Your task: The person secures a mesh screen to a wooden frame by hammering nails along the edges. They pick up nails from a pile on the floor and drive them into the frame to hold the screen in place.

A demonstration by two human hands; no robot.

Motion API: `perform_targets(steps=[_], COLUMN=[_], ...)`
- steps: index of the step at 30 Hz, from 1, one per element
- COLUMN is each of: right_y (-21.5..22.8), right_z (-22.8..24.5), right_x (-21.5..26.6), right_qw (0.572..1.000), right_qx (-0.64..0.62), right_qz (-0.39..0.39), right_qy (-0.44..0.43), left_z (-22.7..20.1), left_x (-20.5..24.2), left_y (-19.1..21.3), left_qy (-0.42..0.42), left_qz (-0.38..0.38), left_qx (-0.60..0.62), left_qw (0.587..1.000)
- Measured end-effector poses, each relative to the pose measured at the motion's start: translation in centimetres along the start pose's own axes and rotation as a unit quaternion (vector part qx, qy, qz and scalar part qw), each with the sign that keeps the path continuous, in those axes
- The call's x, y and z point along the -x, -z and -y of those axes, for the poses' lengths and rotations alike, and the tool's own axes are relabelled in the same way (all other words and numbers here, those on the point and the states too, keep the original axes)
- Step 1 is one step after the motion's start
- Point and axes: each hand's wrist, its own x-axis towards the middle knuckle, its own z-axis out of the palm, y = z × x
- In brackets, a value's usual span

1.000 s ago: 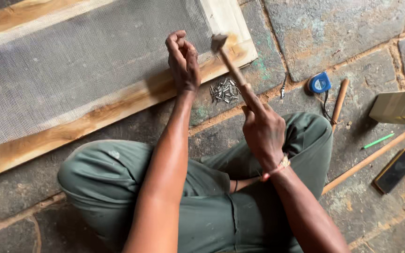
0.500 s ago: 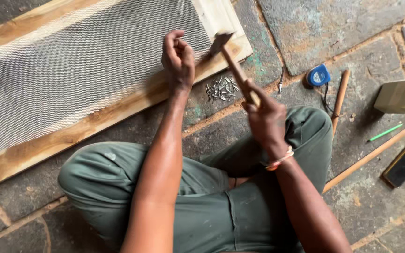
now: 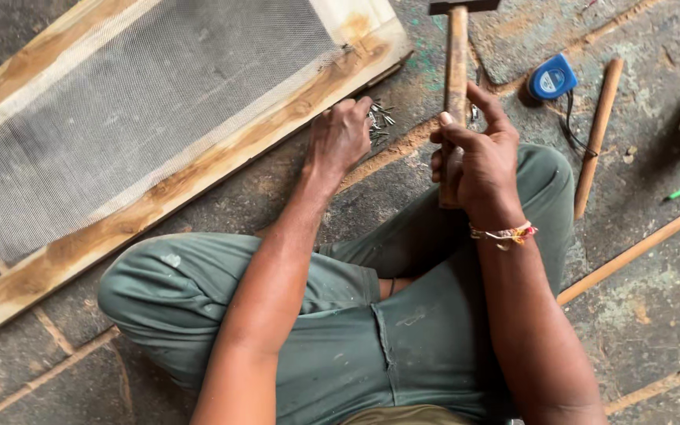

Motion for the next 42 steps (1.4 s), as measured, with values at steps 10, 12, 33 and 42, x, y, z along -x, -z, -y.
perform_targets(steps=[10, 12, 33, 42], right_y=[0.5, 0.5, 0.2, -0.5], right_z=[0.1, 0.1, 0.0, 0.4], right_x=[-0.3, -0.2, -0.4, 0.3], right_qw=[1.000, 0.999, 0.999, 0.999], right_qx=[0.021, 0.025, 0.038, 0.028], right_qz=[0.021, 0.025, 0.023, 0.040], right_qy=[0.002, 0.005, -0.025, -0.021], left_z=[1.0, 1.2, -1.3, 2.5], left_x=[0.6, 0.7, -1.7, 2.7], left_y=[-2.3, -2.3, 2.3, 15.5], left_qy=[0.022, 0.006, 0.115, 0.212], left_qz=[0.021, 0.015, 0.058, -0.066], left_qx=[-0.008, -0.014, 0.144, 0.284], left_qw=[0.999, 1.000, 0.981, 0.933])
